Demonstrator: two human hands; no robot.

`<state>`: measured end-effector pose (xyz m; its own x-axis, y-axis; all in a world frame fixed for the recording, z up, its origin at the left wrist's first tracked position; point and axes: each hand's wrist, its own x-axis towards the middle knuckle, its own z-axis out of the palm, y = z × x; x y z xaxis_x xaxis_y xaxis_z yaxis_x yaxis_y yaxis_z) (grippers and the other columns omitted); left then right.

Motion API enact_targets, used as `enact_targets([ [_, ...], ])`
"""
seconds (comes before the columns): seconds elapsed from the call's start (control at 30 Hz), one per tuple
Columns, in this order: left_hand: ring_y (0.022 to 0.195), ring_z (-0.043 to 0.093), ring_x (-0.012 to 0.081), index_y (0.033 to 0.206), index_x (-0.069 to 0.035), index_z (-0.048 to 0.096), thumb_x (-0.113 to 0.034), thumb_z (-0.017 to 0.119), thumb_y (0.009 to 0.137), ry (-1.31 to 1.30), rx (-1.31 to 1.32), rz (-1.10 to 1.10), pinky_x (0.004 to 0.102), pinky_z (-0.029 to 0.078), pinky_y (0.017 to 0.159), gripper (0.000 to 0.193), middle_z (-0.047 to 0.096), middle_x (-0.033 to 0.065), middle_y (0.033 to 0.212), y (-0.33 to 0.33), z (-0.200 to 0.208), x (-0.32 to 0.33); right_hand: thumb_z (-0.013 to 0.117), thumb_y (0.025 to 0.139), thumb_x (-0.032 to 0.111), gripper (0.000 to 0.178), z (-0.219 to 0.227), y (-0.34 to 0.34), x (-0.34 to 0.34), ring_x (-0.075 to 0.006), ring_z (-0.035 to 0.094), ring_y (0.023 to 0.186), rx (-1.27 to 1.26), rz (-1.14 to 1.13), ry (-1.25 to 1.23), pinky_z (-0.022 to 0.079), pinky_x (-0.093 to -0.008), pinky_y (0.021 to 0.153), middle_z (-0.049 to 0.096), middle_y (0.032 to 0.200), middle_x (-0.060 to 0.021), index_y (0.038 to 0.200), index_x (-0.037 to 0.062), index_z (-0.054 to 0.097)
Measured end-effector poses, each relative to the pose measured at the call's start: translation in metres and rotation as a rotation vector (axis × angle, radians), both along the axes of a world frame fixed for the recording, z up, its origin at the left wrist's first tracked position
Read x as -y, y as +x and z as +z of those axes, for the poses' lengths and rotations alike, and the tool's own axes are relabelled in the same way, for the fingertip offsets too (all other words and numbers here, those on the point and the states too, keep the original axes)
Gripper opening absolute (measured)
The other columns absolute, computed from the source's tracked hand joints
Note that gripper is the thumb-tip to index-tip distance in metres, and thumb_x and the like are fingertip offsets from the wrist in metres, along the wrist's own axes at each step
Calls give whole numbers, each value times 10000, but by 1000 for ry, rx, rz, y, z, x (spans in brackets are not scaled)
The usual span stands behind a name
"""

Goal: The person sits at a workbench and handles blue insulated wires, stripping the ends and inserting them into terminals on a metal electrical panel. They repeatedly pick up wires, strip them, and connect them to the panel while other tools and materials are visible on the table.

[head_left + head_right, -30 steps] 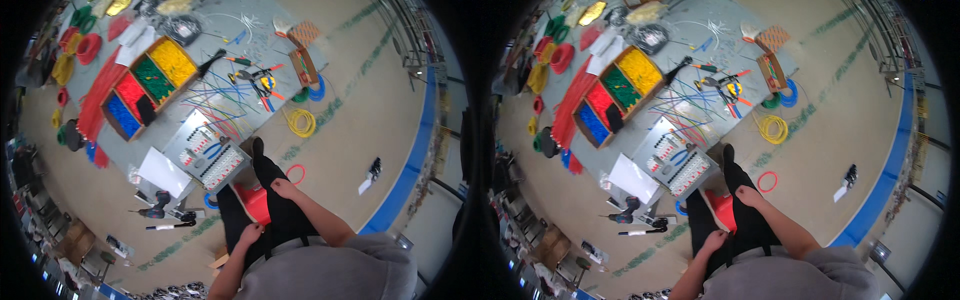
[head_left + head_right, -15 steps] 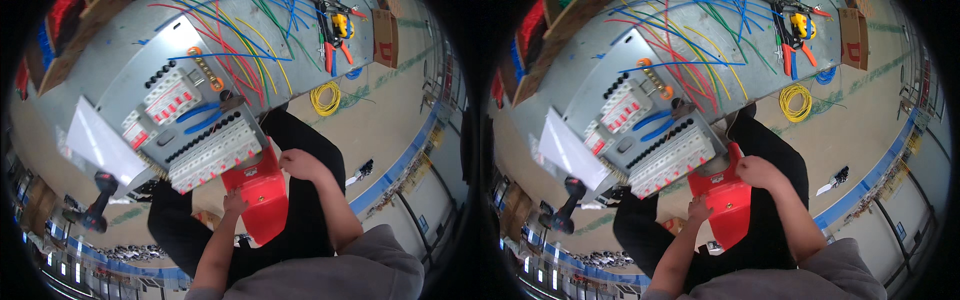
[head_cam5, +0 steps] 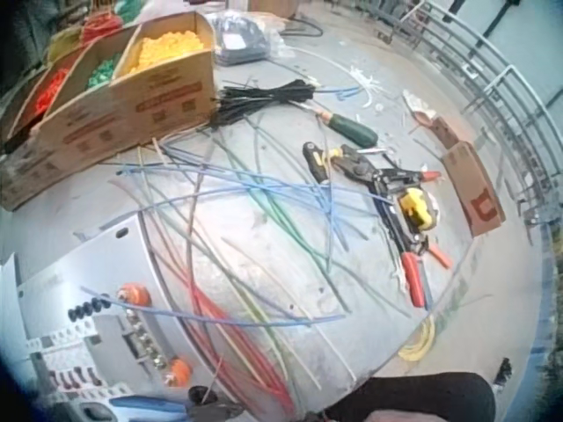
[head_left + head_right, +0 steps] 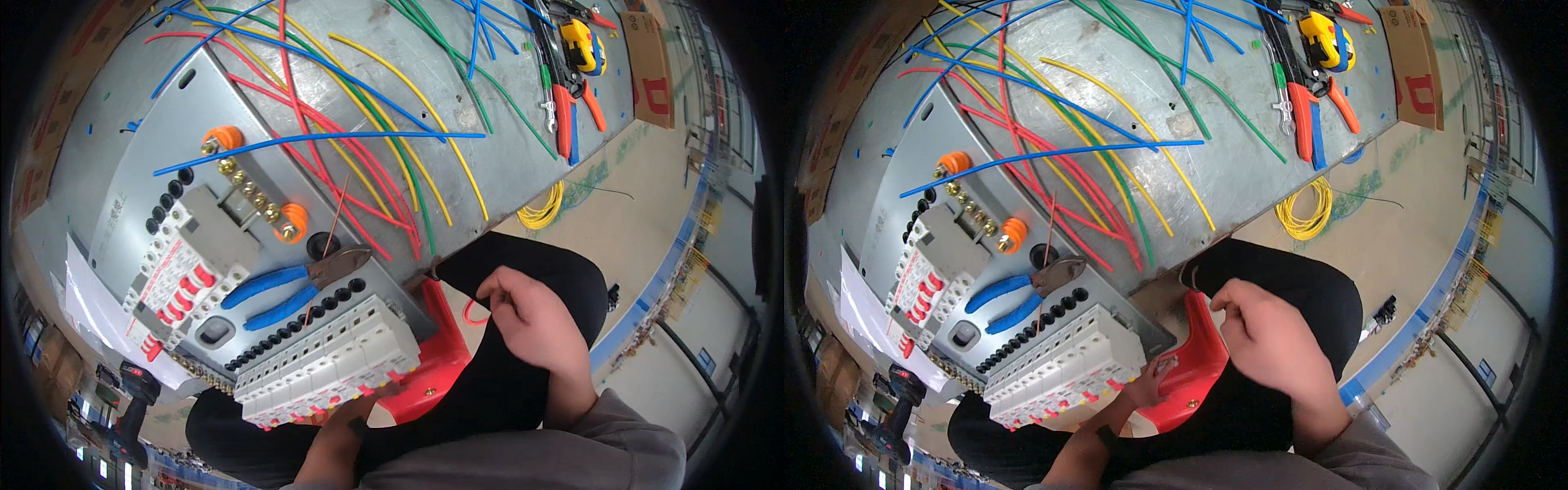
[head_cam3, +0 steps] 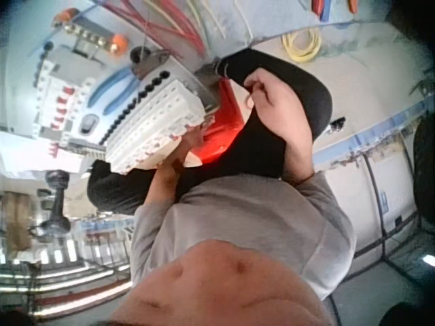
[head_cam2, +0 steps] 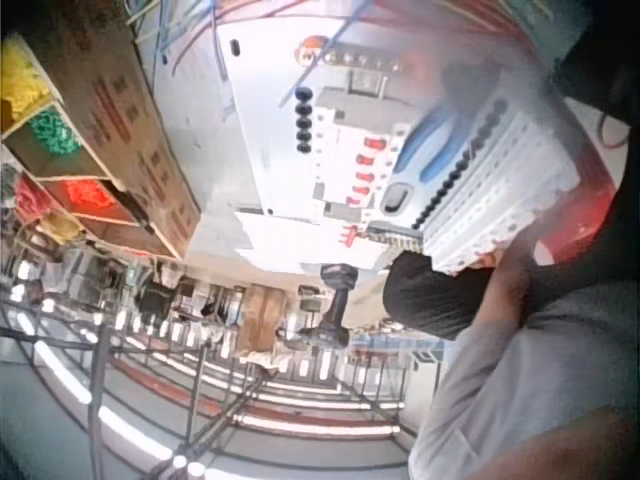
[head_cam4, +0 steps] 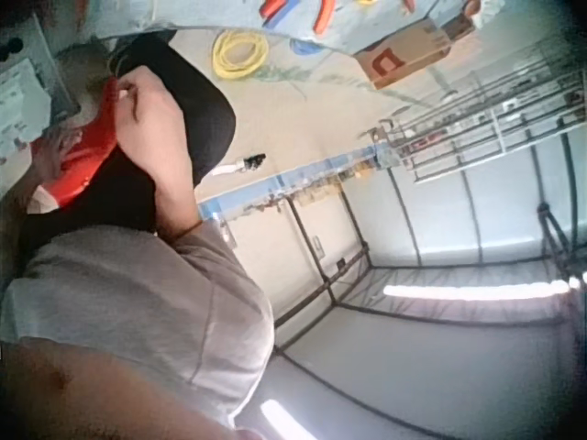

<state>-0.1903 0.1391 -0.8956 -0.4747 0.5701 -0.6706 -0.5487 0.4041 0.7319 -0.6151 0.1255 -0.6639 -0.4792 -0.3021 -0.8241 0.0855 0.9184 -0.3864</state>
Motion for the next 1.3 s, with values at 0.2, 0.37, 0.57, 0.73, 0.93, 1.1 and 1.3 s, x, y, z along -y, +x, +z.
enact_targets([
  [0.2, 1453, 357, 461, 1639, -181, 233, -441, 750, 816, -55, -398, 16, 632, 326, 1146, 1006, 298, 246, 1614, 6, -7, 0, 603, 829, 38, 313, 11, 13, -36, -343, 651, 841, 7, 9, -354, 537, -429, 761, 624, 933, -144, 1141, 54, 616],
  [0.37, 1363, 480, 404, 1591, -195, 380, -327, 656, 873, -209, -568, -81, 544, 423, 1100, 781, 407, 247, 1550, 34, -20, -19, 583, 860, 66, 266, 27, 25, -56, -344, 621, 934, 7, 81, -449, 503, -432, 829, 607, 949, -117, 1126, 71, 575],
  [0.57, 1283, 561, 375, 1543, -181, 456, -287, 596, 933, -292, -778, -24, 505, 470, 1048, 634, 465, 210, 1518, 49, -29, -35, 542, 891, 76, 211, 39, 48, -99, -359, 626, 953, -41, 67, -551, 506, -462, 855, 619, 987, -143, 1100, 49, 563],
  [0.73, 1195, 625, 379, 1455, -93, 528, -332, 565, 1011, -96, -265, 281, 442, 484, 1031, 506, 635, 230, 1308, 43, -36, -42, 543, 885, 63, 198, 33, 58, -115, -325, 625, 890, -213, 60, -616, 504, -436, 797, 610, 921, -118, 1078, 41, 581],
  [0.93, 1156, 649, 380, 1378, -56, 574, -339, 551, 1037, -72, -126, 328, 432, 502, 988, 444, 688, 247, 1190, 29, -31, -30, 526, 928, 56, 201, 33, 63, -117, -243, 626, 848, -123, -134, -845, 504, -360, 768, 628, 920, -95, 1111, 34, 607],
  [1.1, 1137, 662, 378, 1314, -43, 620, -325, 548, 1038, 15, -264, -59, 437, 517, 954, 401, 695, 244, 1172, 30, -53, 21, 606, 1011, 214, 249, 42, 30, -196, -160, 614, 852, 798, -280, -1560, 501, -332, 737, 625, 1003, -93, 1081, -24, 631],
  [1.3, 880, 614, 433, 991, -8, 674, -119, 685, 900, -957, -712, 641, 499, 496, 828, 144, 652, 226, 941, -25, 254, 70, 577, 927, 161, 221, -117, 139, -442, -248, 637, 848, 1065, -413, -664, 519, -364, 803, 658, 958, -132, 1061, -2, 644],
])
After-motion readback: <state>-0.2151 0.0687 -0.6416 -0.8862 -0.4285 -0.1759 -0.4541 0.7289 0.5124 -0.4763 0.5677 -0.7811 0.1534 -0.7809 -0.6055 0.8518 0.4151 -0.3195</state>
